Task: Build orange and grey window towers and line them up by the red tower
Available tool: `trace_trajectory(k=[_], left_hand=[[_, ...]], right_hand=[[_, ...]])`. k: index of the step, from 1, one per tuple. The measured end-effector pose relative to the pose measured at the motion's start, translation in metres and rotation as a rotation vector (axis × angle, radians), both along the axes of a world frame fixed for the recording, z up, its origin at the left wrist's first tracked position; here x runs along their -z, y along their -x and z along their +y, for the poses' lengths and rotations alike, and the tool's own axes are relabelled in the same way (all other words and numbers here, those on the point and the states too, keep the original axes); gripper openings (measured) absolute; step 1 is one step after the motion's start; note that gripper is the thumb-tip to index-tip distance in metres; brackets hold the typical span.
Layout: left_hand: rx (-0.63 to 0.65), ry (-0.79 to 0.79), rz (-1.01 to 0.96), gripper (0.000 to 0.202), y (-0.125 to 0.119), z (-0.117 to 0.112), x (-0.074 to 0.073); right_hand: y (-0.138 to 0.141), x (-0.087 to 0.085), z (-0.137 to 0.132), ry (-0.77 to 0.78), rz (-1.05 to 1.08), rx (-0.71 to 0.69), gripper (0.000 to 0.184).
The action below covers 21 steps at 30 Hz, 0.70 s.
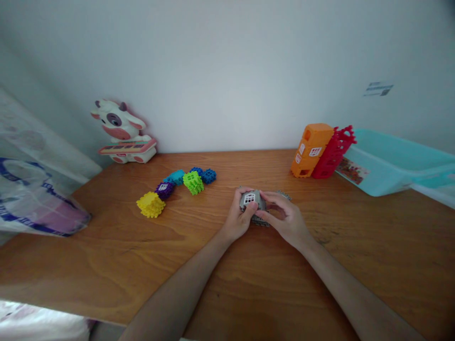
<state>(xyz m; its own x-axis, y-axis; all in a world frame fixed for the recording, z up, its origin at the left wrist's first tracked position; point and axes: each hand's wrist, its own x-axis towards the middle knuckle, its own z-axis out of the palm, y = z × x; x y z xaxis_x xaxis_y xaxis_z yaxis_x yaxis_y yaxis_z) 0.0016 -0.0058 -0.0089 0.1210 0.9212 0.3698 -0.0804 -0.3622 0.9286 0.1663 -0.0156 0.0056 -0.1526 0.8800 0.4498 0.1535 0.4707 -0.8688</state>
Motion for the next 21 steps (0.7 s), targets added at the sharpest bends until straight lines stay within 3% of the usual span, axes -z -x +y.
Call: trace_trajectory(k=[6, 11, 14, 17, 21], left_hand=[[0.008, 0.018, 0.011, 0.053, 0.000, -0.001, 0.001], [-0.002, 0.088, -0.034, 0.053, -0.003, 0.000, -0.002], [-0.056, 0.102, -0.029, 0.053, -0.004, 0.001, -0.004], [-0.043, 0.137, -0.075, 0.051, -0.004, 0.002, -0.005], [0.046, 0.122, -0.127, 0.053, -0.004, 0.001, -0.006]], right_hand=[[0.000, 0.006, 0.002, 0.004, 0.003, -0.002, 0.045], [0.000, 0.006, 0.001, -0.073, -0.090, -0.045, 0.062], [0.001, 0.004, 0.000, -0.030, -0.086, 0.001, 0.065], [0.001, 0.000, 0.000, -0.002, -0.030, 0.036, 0.055], [-0.001, -0.005, 0.002, -0.113, -0.066, 0.018, 0.028]])
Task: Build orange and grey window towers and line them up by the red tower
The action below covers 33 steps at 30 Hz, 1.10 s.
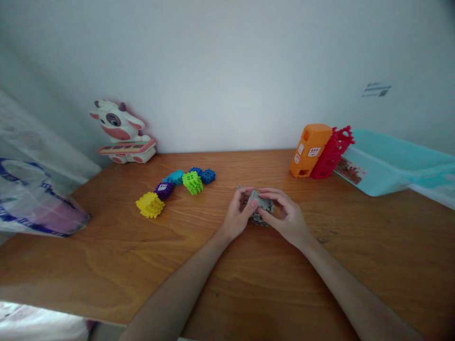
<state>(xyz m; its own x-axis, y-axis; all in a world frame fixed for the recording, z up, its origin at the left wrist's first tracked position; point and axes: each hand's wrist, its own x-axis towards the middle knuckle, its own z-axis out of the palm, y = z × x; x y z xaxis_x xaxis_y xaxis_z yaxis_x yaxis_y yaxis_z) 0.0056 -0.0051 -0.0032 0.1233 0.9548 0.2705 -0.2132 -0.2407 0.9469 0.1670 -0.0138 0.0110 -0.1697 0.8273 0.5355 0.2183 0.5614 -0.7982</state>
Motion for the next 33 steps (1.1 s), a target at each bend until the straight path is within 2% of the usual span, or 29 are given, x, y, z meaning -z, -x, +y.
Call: trace_trajectory(k=[3, 7, 10, 13, 15, 19, 21, 27, 33], left_hand=[[0.021, -0.028, 0.049, 0.052, 0.000, 0.000, -0.001], [-0.033, -0.013, 0.068, 0.050, 0.000, 0.001, -0.002], [-0.092, 0.002, 0.012, 0.048, -0.001, 0.001, -0.002], [-0.099, 0.004, -0.007, 0.045, 0.000, -0.001, 0.000], [-0.067, 0.001, -0.014, 0.044, 0.003, -0.002, 0.001], [0.106, -0.035, -0.026, 0.047, 0.010, -0.006, 0.000], [0.154, -0.056, -0.011, 0.047, 0.011, -0.007, -0.002], [0.024, -0.040, 0.049, 0.033, 0.008, -0.005, -0.003], [0.023, -0.055, 0.031, 0.025, 0.010, -0.003, 0.001]], right_hand=[[0.000, 0.001, 0.000, -0.025, -0.021, 0.003, 0.031], [0.001, 0.006, 0.000, 0.100, 0.041, 0.033, 0.045], [0.002, 0.007, 0.000, 0.201, 0.106, 0.011, 0.043], [0.002, 0.005, 0.000, 0.236, 0.147, -0.004, 0.042], [0.002, 0.003, -0.001, 0.226, 0.133, -0.013, 0.042], [0.000, -0.001, -0.003, 0.212, 0.106, -0.055, 0.040], [-0.001, -0.001, -0.003, 0.209, 0.108, -0.061, 0.040], [0.001, 0.004, -0.001, 0.226, 0.150, -0.089, 0.041], [0.004, 0.007, -0.001, 0.255, 0.203, -0.089, 0.036]])
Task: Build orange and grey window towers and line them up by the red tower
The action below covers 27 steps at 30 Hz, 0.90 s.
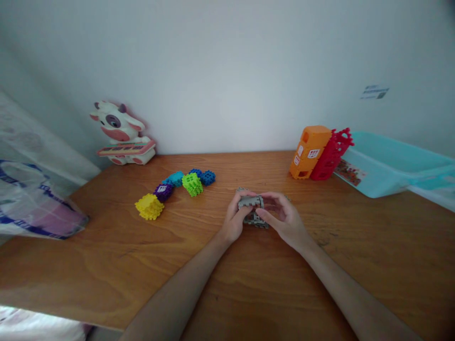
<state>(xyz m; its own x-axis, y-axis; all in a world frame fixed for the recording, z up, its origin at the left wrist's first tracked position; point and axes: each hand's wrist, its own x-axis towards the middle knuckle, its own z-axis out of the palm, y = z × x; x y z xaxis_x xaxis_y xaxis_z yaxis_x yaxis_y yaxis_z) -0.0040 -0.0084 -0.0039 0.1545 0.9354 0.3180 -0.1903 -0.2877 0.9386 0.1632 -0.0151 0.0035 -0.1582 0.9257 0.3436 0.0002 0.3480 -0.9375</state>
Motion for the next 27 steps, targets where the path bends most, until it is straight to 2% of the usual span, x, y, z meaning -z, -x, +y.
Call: trace_trajectory(k=[6, 11, 15, 22, 27], left_hand=[[-0.052, -0.028, 0.050, 0.025, -0.0008, 0.0001, -0.0021], [0.048, 0.015, -0.065, 0.037, -0.0005, 0.0016, 0.0047], [-0.045, 0.087, -0.040, 0.044, -0.0044, 0.0017, 0.0025], [-0.109, 0.104, -0.007, 0.033, -0.0077, 0.0038, -0.0002], [-0.145, 0.059, 0.058, 0.028, -0.0066, 0.0043, 0.0017]], right_hand=[[-0.0001, -0.0011, -0.0006, -0.001, -0.050, 0.031, 0.036], [0.0003, 0.0013, -0.0003, -0.011, -0.059, 0.055, 0.037], [0.0005, 0.0049, 0.0009, -0.048, -0.065, 0.066, 0.037], [0.0008, 0.0050, 0.0004, -0.165, -0.156, 0.154, 0.025], [0.0022, 0.0056, -0.0024, -0.223, -0.212, 0.188, 0.027]])
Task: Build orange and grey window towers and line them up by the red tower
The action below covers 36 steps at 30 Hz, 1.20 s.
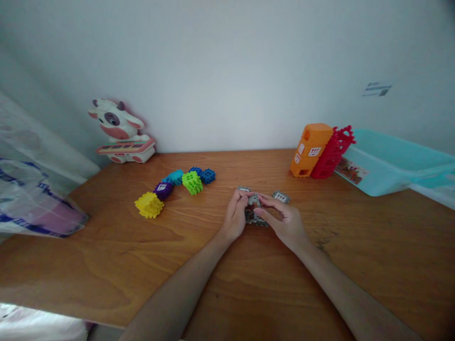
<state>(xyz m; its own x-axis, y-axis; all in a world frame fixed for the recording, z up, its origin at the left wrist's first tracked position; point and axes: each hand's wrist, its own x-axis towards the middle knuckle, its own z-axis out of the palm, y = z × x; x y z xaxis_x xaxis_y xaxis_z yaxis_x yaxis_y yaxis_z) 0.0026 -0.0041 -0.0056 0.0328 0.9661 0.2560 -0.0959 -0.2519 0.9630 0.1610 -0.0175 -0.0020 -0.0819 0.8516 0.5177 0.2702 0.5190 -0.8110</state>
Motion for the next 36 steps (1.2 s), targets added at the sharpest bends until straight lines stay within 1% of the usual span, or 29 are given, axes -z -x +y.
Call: trace_trajectory(k=[3, 7, 10, 13, 16, 18, 20, 24, 29, 33, 36], left_hand=[[0.005, -0.001, 0.024, 0.028, 0.000, -0.001, -0.001], [0.001, -0.021, 0.052, 0.027, 0.001, -0.002, -0.003], [0.000, -0.023, 0.063, 0.025, 0.002, -0.002, -0.002], [0.015, 0.011, -0.020, 0.019, 0.003, 0.000, 0.003], [0.019, 0.048, -0.192, 0.017, 0.003, 0.002, 0.006], [0.025, 0.066, -0.251, 0.017, 0.003, 0.003, 0.005], [0.037, 0.097, -0.268, 0.020, 0.003, 0.002, 0.002], [0.027, 0.115, -0.281, 0.025, 0.002, 0.000, -0.004], [0.101, 0.072, -0.245, 0.030, 0.002, -0.002, -0.003], [0.090, 0.010, -0.130, 0.030, 0.003, -0.005, -0.004], [0.084, -0.026, -0.085, 0.031, 0.003, -0.007, -0.006]], right_hand=[[0.002, 0.000, -0.002, -0.051, -0.037, 0.017, 0.027], [0.004, -0.001, -0.005, -0.114, -0.083, 0.005, 0.027], [0.005, -0.002, -0.006, -0.124, -0.083, -0.011, 0.027], [0.005, -0.003, -0.005, -0.029, -0.027, -0.044, 0.032], [0.005, -0.003, -0.002, 0.151, 0.094, -0.140, 0.043], [0.003, -0.003, 0.000, 0.234, 0.164, -0.204, 0.044], [0.002, -0.004, 0.002, 0.247, 0.180, -0.252, 0.042], [-0.003, -0.006, 0.003, 0.175, 0.147, -0.334, 0.042], [-0.005, -0.008, 0.004, 0.130, 0.113, -0.288, 0.026], [-0.006, -0.006, 0.004, 0.123, 0.033, -0.243, 0.026], [-0.008, -0.006, 0.004, 0.113, -0.022, -0.237, 0.026]])
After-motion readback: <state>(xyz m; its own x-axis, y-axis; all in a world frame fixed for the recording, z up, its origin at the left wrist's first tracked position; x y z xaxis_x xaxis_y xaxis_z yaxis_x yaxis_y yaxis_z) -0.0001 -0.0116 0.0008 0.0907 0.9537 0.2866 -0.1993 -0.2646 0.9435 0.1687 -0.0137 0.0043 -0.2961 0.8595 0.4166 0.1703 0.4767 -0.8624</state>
